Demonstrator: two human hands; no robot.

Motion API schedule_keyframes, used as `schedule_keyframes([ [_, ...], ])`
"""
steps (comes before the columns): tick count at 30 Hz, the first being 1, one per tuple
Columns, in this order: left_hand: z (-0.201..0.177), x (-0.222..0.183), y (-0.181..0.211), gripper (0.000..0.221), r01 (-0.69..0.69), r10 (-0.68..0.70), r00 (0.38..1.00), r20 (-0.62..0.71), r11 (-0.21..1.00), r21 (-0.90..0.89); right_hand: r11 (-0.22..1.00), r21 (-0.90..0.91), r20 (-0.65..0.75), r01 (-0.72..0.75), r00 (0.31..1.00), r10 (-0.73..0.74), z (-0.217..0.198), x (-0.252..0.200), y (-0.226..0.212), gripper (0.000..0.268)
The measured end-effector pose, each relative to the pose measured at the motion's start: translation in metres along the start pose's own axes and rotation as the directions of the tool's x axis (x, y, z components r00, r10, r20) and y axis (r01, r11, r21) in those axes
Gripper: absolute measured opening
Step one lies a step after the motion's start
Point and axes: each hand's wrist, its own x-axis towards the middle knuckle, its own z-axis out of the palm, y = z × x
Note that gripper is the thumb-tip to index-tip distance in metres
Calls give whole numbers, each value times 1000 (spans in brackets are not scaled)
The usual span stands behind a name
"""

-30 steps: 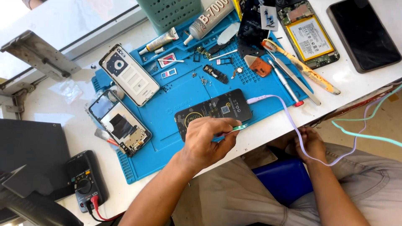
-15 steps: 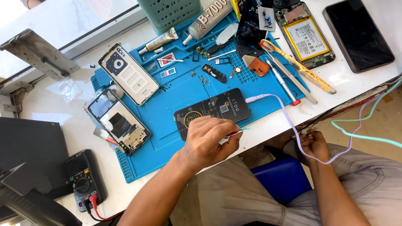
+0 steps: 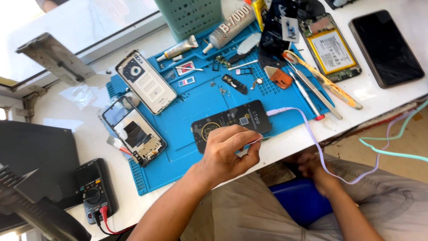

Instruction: Testing a replacement mobile phone screen by peeling off protective stickers and checking touch responsiveness.

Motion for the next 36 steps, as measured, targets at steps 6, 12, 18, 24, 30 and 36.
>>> schedule_keyframes([
  [6, 3, -12, 2, 21, 260, -259, 965, 26, 950, -172, 603, -717, 638, 349, 677, 366, 78, -165, -95, 18],
  [12, -4, -3, 7, 17, 264, -254, 964, 74, 928, -263, 519, -85, 816, 850, 358, -453, 149, -246, -225, 28],
  [18, -10, 4, 10, 22, 242, -216, 963, 159, 956, -166, 244, -307, 650, 920, 389, -652, 213, -246, -277, 35],
  [24, -9, -3, 7, 20, 297, -280, 935, 219, 954, -45, 256, -271, 759, 928, 369, -536, 215, -222, -272, 24],
  [30, -9, -3, 8, 31, 376, -340, 905, 257, 920, -108, 221, -296, 793, 929, 368, -486, 210, -222, -272, 23],
  [36, -8, -2, 7, 19, 363, -333, 910, 247, 928, -89, 144, -330, 767, 933, 354, -536, 211, -223, -272, 19],
])
